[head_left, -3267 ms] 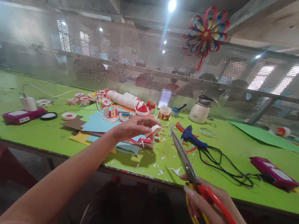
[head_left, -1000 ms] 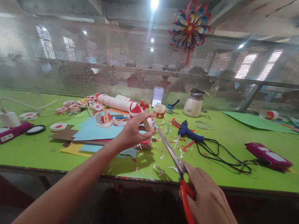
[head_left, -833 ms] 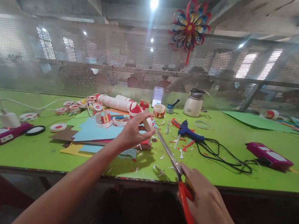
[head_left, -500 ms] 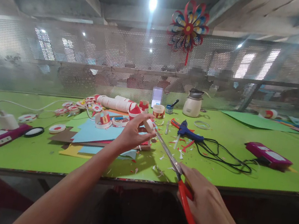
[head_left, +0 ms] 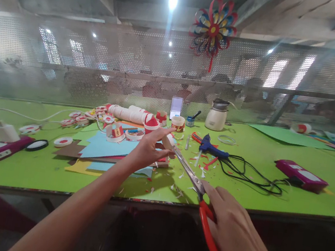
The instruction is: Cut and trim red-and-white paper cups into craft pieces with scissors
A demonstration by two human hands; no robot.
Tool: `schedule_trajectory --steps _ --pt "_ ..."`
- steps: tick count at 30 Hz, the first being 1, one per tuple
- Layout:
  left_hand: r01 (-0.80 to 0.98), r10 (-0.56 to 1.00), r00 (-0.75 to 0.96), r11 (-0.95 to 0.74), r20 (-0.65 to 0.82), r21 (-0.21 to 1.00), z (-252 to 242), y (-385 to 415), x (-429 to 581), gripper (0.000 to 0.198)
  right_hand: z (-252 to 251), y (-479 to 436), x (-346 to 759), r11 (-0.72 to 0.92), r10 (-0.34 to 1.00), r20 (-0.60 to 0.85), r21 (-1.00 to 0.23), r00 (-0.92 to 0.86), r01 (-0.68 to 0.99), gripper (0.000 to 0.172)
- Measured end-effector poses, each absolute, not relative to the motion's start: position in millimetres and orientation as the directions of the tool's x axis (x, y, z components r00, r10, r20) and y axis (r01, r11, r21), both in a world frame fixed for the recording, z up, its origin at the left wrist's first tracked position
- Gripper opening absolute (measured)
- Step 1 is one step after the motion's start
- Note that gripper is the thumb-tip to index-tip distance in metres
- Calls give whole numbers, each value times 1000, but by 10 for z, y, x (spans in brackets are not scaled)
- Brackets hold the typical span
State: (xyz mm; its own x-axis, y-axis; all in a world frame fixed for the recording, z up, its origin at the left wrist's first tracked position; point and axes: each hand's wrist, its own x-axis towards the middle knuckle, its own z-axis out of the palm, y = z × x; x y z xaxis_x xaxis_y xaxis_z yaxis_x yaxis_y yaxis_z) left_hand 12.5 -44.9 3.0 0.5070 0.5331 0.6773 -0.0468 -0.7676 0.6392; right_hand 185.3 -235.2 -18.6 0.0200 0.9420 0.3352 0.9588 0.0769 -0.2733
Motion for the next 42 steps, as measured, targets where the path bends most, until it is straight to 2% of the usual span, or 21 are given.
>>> schedule_trajectory --steps 8,12,25,31,42 --pt "-44 524 470 -790 710 612 24 -467 145 60 -190 -2318 1816 69 922 386 -198 14 978 50" --pt "-51 518 454 -797 725 602 14 -484 158 59 -157 -2317 1822 74 923 386 -185 4 980 45" --pt "-111 531 470 -757 706 643 11 -530 176 60 -125 -2324 1905 85 927 376 -181 -11 980 43" --pt "-147 538 474 -733 698 664 -12 -503 178 61 -117 -2312 1969 128 912 405 -127 -67 984 42" --pt "-225 557 461 -680 691 698 -23 -509 213 63 -99 -2294 1935 144 911 410 -205 -49 968 39"
